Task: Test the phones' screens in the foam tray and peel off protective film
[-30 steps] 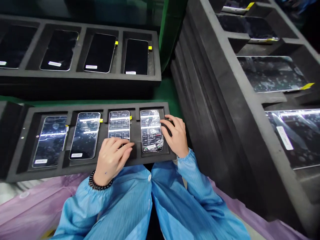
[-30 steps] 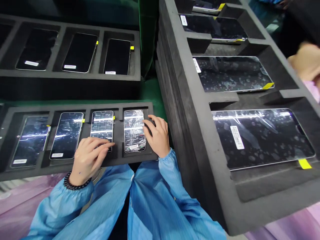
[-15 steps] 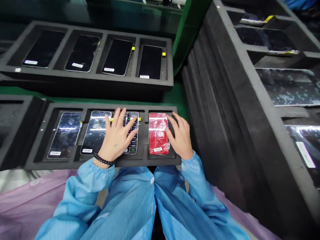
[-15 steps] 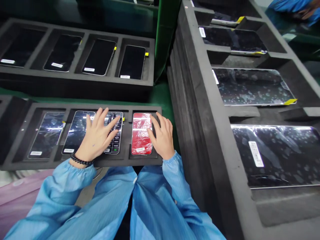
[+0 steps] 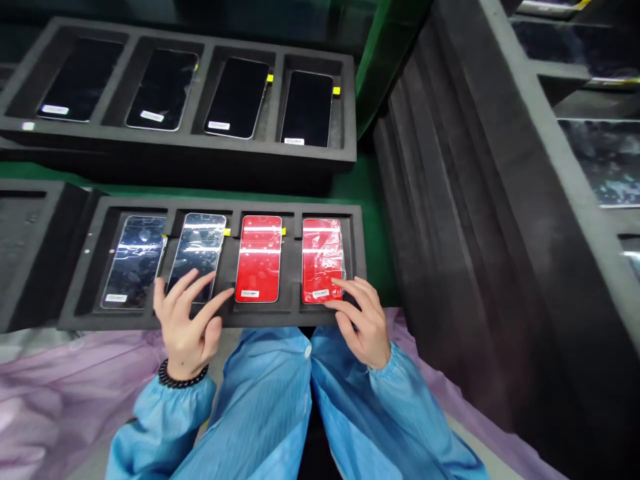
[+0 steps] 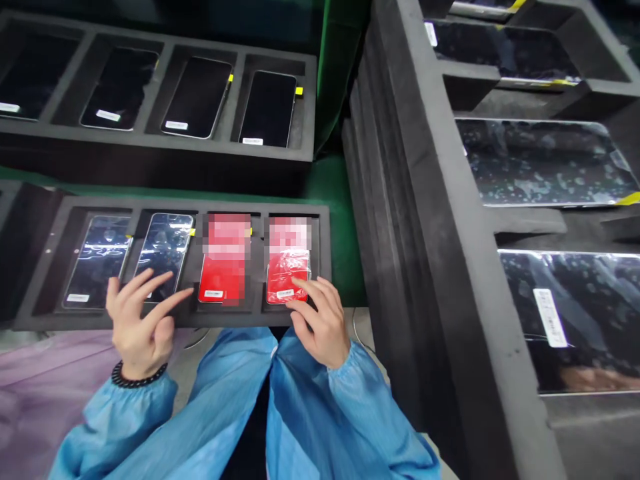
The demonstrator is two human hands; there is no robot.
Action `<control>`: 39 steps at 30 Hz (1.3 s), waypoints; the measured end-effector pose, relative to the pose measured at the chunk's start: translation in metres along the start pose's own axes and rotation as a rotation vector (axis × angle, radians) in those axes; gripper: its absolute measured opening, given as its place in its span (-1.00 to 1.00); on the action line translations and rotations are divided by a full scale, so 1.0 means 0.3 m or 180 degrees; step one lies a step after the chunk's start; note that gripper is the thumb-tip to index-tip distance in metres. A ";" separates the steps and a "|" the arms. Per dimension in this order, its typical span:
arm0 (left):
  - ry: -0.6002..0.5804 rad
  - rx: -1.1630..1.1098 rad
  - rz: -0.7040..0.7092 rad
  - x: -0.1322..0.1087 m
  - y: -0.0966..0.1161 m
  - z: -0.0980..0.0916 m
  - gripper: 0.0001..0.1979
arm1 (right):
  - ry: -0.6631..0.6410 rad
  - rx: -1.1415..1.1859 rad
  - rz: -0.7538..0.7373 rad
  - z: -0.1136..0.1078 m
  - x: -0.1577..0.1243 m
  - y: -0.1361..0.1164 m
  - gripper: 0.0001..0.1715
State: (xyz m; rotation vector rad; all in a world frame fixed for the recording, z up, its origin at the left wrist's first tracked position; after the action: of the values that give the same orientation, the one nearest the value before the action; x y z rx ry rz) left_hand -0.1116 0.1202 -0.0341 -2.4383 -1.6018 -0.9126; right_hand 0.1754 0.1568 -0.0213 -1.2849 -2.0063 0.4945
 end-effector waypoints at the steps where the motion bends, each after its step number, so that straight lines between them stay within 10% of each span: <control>1: 0.0032 0.0025 0.0082 -0.026 -0.001 0.007 -0.55 | 0.0020 -0.0049 -0.0048 0.006 -0.005 -0.004 -0.74; 15: -0.0326 0.0155 0.0287 -0.039 0.010 0.035 -0.35 | -0.0704 -0.1133 -0.0470 0.077 -0.007 -0.015 -0.59; 39: -0.0753 0.0135 0.0133 -0.039 0.014 0.048 -0.39 | -0.0783 -0.1180 -0.0540 0.082 -0.008 -0.011 -0.54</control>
State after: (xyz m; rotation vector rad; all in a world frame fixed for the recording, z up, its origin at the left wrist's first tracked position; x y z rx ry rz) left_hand -0.1049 0.1143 -0.0508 -2.6214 -1.6122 -0.5960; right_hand 0.1561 0.1544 -0.0368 -1.2993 -2.4761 0.2115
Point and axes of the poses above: each hand's wrist, its own x-axis towards the middle knuckle, its own z-axis out of the palm, y = z × x, the point moved 6 cm from there along x, towards the middle knuckle, and after that the axes turned 9 degrees about z, right-handed, at the moved point
